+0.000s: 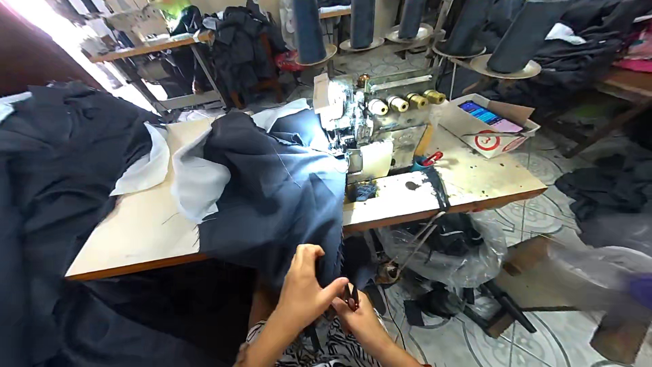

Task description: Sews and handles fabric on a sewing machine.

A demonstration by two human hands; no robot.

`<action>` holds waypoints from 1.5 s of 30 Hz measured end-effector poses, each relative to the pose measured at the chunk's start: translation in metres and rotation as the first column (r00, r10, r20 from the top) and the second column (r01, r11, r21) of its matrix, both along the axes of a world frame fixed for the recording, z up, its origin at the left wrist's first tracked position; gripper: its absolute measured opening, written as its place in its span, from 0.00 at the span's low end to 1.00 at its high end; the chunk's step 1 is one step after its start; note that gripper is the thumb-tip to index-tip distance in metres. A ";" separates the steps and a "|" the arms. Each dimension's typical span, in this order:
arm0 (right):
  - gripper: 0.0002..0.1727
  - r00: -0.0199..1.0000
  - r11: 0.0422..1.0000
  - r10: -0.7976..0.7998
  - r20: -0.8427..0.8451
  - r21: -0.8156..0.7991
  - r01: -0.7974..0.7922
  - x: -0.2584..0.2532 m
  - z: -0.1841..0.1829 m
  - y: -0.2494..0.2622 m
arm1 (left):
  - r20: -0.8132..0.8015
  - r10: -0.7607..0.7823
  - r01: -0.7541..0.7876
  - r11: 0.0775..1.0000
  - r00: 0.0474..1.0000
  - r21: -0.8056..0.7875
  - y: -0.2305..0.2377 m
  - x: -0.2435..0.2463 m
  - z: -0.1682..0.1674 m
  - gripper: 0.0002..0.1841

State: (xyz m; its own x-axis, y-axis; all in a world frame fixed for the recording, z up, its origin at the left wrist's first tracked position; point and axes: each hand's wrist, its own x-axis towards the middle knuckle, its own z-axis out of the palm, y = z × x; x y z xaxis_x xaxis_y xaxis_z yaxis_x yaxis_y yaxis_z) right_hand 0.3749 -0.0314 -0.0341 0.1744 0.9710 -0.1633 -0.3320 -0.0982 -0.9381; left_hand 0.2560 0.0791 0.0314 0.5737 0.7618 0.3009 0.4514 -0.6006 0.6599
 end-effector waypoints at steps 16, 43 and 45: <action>0.05 0.996 0.991 -0.087 0.019 -0.097 0.088 -0.003 -0.011 -0.011 | 0.012 0.295 -0.193 0.654 0.955 -0.731 -0.033 -0.046 -0.069 0.16; 0.07 0.998 0.995 0.060 0.011 0.082 -0.061 0.016 0.032 -0.081 | 0.123 -0.390 0.402 0.910 0.912 -0.096 -0.109 -0.134 0.112 0.14; 0.07 1.000 0.992 0.025 -0.001 0.126 -0.025 0.015 0.031 -0.085 | -0.066 -0.469 0.459 0.879 0.881 -0.132 -0.117 -0.114 0.101 0.17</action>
State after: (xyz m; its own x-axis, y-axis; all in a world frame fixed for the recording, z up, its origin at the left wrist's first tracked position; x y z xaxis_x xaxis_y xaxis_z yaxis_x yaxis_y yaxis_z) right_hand 0.3903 -0.1165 -0.0034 0.1494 0.9880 -0.0396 -0.3336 0.0126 -0.9426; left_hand 0.1419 -0.0377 0.1329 0.8906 0.4259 0.1594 0.2012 -0.6834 0.7018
